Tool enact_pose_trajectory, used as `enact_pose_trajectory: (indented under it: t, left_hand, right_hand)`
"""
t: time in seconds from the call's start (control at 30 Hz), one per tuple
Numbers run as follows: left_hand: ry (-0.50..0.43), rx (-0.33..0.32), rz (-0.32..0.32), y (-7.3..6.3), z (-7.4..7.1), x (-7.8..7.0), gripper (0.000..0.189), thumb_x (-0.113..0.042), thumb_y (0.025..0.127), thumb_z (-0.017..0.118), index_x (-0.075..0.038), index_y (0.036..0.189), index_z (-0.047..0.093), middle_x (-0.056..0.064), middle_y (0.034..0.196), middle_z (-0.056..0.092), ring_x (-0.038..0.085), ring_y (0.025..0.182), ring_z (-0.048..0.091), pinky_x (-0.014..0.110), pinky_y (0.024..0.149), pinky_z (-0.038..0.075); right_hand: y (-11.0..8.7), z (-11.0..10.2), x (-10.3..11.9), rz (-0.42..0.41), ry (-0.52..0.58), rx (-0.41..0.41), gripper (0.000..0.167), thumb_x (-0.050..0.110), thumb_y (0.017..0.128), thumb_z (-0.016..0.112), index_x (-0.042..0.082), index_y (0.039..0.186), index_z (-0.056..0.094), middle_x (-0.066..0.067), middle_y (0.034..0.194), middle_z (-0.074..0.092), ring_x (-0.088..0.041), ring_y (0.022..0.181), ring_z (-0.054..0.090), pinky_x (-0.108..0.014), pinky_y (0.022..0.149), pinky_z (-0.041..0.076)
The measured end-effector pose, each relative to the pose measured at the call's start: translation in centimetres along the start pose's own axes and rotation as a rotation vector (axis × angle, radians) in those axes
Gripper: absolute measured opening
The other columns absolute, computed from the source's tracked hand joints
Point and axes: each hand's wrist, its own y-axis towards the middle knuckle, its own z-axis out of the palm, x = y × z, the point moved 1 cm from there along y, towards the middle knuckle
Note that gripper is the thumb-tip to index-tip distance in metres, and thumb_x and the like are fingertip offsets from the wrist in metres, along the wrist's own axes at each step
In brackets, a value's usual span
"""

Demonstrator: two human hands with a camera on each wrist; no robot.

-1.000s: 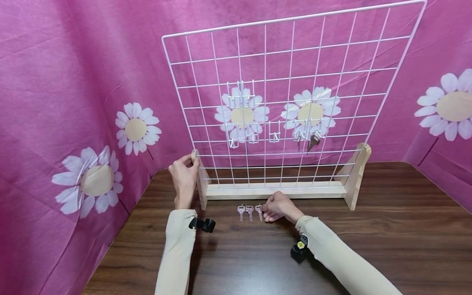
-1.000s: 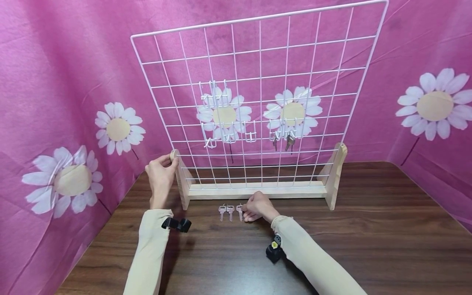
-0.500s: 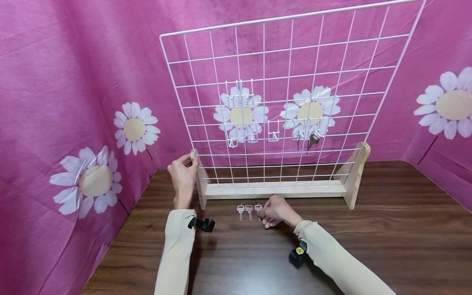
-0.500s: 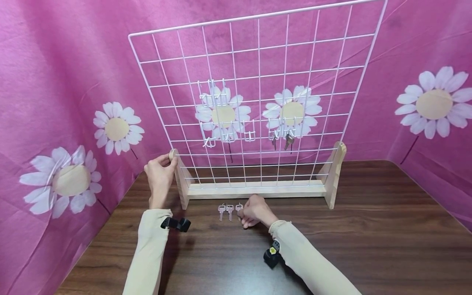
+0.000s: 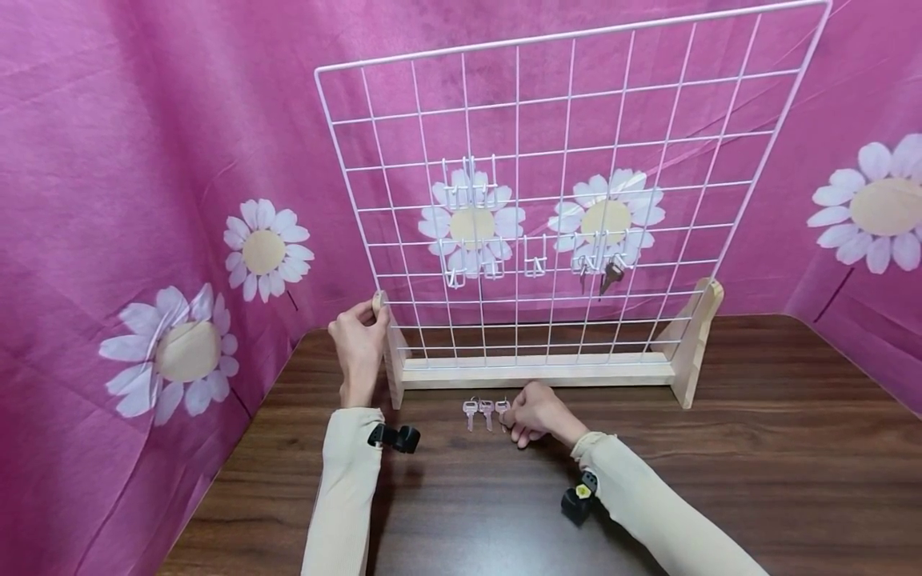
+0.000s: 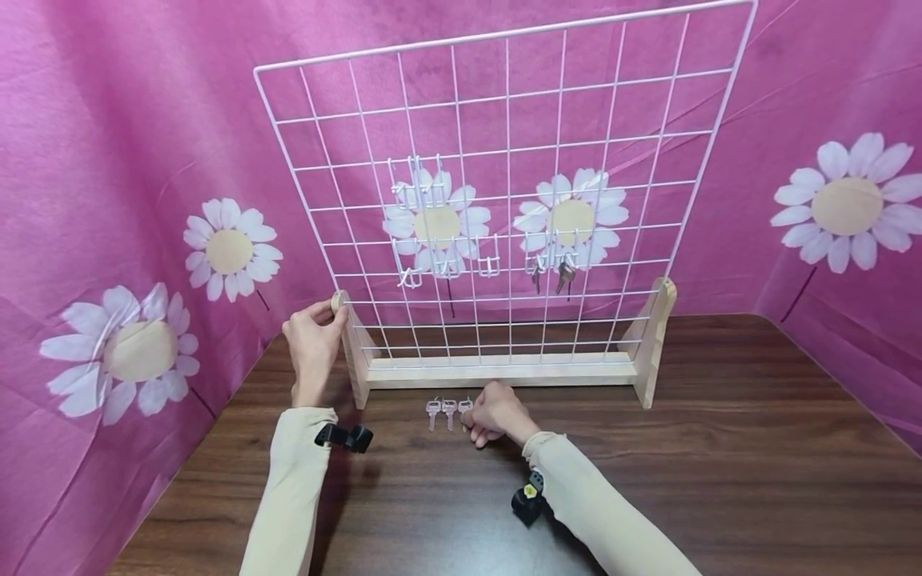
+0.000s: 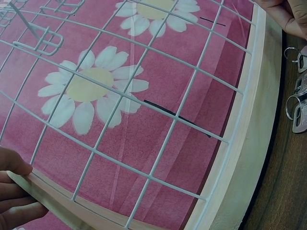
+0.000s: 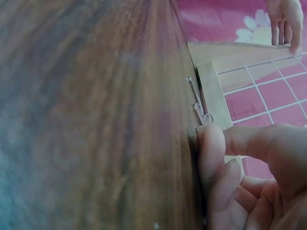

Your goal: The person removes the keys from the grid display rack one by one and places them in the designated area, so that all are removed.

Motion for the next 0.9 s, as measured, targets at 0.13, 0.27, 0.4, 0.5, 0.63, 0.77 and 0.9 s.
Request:
enact_pose_trajectory:
  t: [0.13,0.27,0.4,0.5,0.63,0.77,0.9]
  left_hand:
    - [-0.013,-0.002,0.008,0.1,0.0,-0.1,0.027,-0.009,0.082,0.071,0.002,0.107,0.072,0.018,0.089,0.072,0.030,0.081,0.072,0.039,0.074,0.057]
    - [-0.015,-0.004,0.017,0.0,-0.1,-0.1,0.027,-0.009,0.082,0.071,0.002,0.107,0.072,0.018,0.090,0.072,0.029,0.082,0.072,0.039,0.076,0.057]
    - [-0.010,-0.008,0.016,0.0,-0.2,-0.2,0.026,-0.009,0.082,0.071,0.002,0.106,0.072,0.018,0.089,0.072,0.030,0.083,0.072,0.040,0.077,0.056]
    - [-0.004,-0.009,0.020,0.1,-0.1,-0.3,0.026,-0.009,0.082,0.071,0.002,0.105,0.073,0.018,0.089,0.072,0.030,0.083,0.072,0.040,0.077,0.056]
    - [-0.015,-0.010,0.032,0.3,-0.1,-0.4,0.026,-0.010,0.083,0.070,0.002,0.105,0.073,0.018,0.089,0.072,0.030,0.083,0.072,0.040,0.076,0.056]
    - [-0.008,-0.010,0.026,0.2,-0.2,-0.3,0.025,-0.010,0.082,0.071,0.002,0.104,0.074,0.018,0.088,0.073,0.030,0.084,0.071,0.041,0.077,0.056]
    - [0.005,0.002,0.021,0.0,-0.2,-0.1,0.024,-0.010,0.082,0.071,0.001,0.102,0.074,0.017,0.086,0.073,0.030,0.085,0.071,0.040,0.077,0.056]
  right_hand:
    - [0.0,-0.6,-0.3,-0.029,0.040,0.024,0.015,0.005,0.084,0.068,0.001,0.069,0.068,-0.006,0.051,0.062,-0.010,0.041,0.058,-0.019,0.040,0.047]
    - [-0.2,-2.6,-0.8,-0.089,0.120,0.042,0.014,0.009,0.087,0.068,-0.001,0.079,0.069,-0.006,0.054,0.063,-0.010,0.043,0.057,-0.020,0.042,0.047]
    - [-1.2,-6.6,-0.2,-0.173,0.167,-0.042,0.020,0.013,0.089,0.067,-0.007,0.088,0.067,-0.006,0.058,0.064,-0.011,0.046,0.058,-0.025,0.045,0.050]
    - [-2.4,-9.9,0.9,-0.269,0.152,-0.187,0.024,0.014,0.091,0.066,-0.010,0.089,0.066,-0.008,0.061,0.066,-0.013,0.048,0.061,-0.028,0.048,0.053]
    - [-4.0,-13.2,2.4,-0.389,0.078,-0.423,0.030,0.022,0.092,0.067,-0.007,0.088,0.069,-0.006,0.063,0.069,-0.013,0.052,0.065,-0.028,0.049,0.054]
    - [-5.1,-14.3,3.5,-0.443,0.066,-0.586,0.032,0.027,0.092,0.066,-0.005,0.091,0.070,-0.008,0.065,0.070,-0.009,0.052,0.066,-0.023,0.048,0.053]
    - [-5.6,-14.4,4.4,-0.492,0.006,-0.758,0.026,0.024,0.090,0.068,-0.001,0.092,0.073,-0.012,0.067,0.071,-0.001,0.050,0.064,-0.016,0.043,0.044]
